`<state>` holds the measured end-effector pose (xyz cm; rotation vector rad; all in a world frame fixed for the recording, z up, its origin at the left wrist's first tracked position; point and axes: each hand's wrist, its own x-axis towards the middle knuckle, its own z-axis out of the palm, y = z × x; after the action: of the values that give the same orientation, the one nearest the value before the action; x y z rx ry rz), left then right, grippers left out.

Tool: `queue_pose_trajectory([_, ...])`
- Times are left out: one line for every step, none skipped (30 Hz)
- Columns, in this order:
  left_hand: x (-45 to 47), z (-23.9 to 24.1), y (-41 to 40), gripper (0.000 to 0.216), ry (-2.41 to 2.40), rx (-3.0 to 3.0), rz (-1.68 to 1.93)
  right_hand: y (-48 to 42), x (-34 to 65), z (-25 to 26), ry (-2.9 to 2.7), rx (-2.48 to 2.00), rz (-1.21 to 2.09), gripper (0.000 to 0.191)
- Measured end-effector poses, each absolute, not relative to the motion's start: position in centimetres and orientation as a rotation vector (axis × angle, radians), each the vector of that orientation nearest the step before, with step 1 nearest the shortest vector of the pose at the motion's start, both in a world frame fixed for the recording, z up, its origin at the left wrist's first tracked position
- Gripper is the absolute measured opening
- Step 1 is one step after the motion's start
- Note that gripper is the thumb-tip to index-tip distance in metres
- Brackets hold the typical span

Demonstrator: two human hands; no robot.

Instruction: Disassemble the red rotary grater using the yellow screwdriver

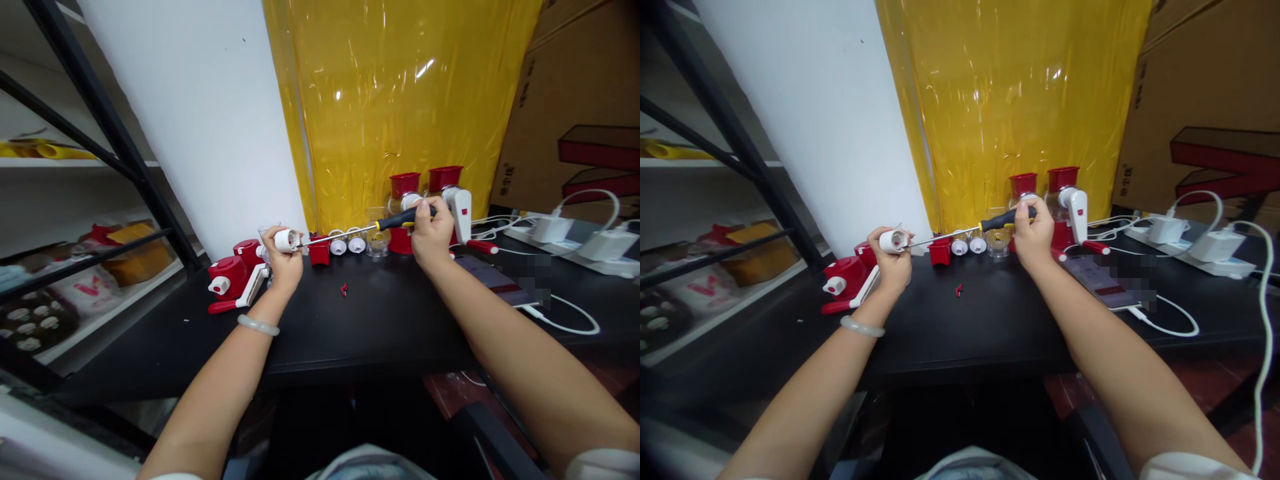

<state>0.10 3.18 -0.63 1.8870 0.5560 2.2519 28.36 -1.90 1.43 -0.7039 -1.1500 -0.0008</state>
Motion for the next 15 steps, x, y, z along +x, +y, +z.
queue_pose_trajectory([0.11, -0.65, 3.15, 0.050, 0.572, 1.878, 2.256, -1.90, 28.36, 1.45, -1.162, -0.713, 0.003, 0.042])
queue_pose_trajectory([0.13, -0.67, 3.11, 0.050, 0.586, 1.870, 2.259, -1.92, 28.36, 1.49, -1.171, -0.723, 0.003, 0.043])
queue_pose_trajectory([0.17, -0.68, 3.07, 0.050, 0.593, 1.865, 2.260, -1.96, 28.35, 1.54, -1.180, -0.730, 0.006, 0.043])
queue_pose_trajectory([0.22, -0.69, 3.01, 0.050, 0.594, 1.862, 2.262, -2.01, 28.33, 1.59, -1.190, -0.731, 0.016, 0.043])
queue_pose_trajectory([0.27, -0.69, 2.95, 0.050, 0.591, 1.859, 2.266, -2.05, 28.31, 1.63, -1.202, -0.727, 0.031, 0.043])
queue_pose_trajectory([0.32, -0.68, 2.89, 0.050, 0.588, 1.856, 2.272, -2.08, 28.28, 1.65, -1.210, -0.722, 0.045, 0.043])
queue_pose_trajectory([0.37, -0.67, 2.84, 0.050, 0.583, 1.852, 2.281, -2.08, 28.24, 1.65, -1.208, -0.717, 0.052, 0.044])
queue_pose_trajectory([0.42, -0.66, 2.79, 0.050, 0.574, 1.851, 2.291, -2.05, 28.19, 1.63, -1.198, -0.713, 0.052, 0.044])
queue_pose_trajectory([0.45, -0.64, 2.76, 0.049, 0.560, 1.852, 2.303, -1.99, 28.14, 1.58, -1.184, -0.710, 0.046, 0.045])
queue_pose_trajectory([0.48, -0.63, 2.72, 0.049, 0.547, 1.856, 2.312, -1.91, 28.09, 1.51, -1.170, -0.709, 0.038, 0.045])
queue_pose_trajectory([0.50, -0.61, 2.70, 0.050, 0.538, 1.861, 2.318, -1.81, 28.04, 1.42, -1.159, -0.710, 0.031, 0.045])
queue_pose_trajectory([0.51, -0.60, 2.67, 0.049, 0.537, 1.860, 2.322, -1.70, 28.01, 1.33, -1.152, -0.712, 0.028, 0.045])
queue_pose_trajectory([0.52, -0.58, 2.64, 0.049, 0.547, 1.854, 2.327, -1.58, 28.01, 1.23, -1.146, -0.713, 0.027, 0.045])
queue_pose_trajectory([0.52, -0.56, 2.62, 0.049, 0.564, 1.842, 2.331, -1.45, 28.02, 1.13, -1.138, -0.713, 0.028, 0.044])
queue_pose_trajectory([0.51, -0.54, 2.61, 0.048, 0.584, 1.830, 2.334, -1.32, 28.06, 1.03, -1.127, -0.710, 0.031, 0.043])
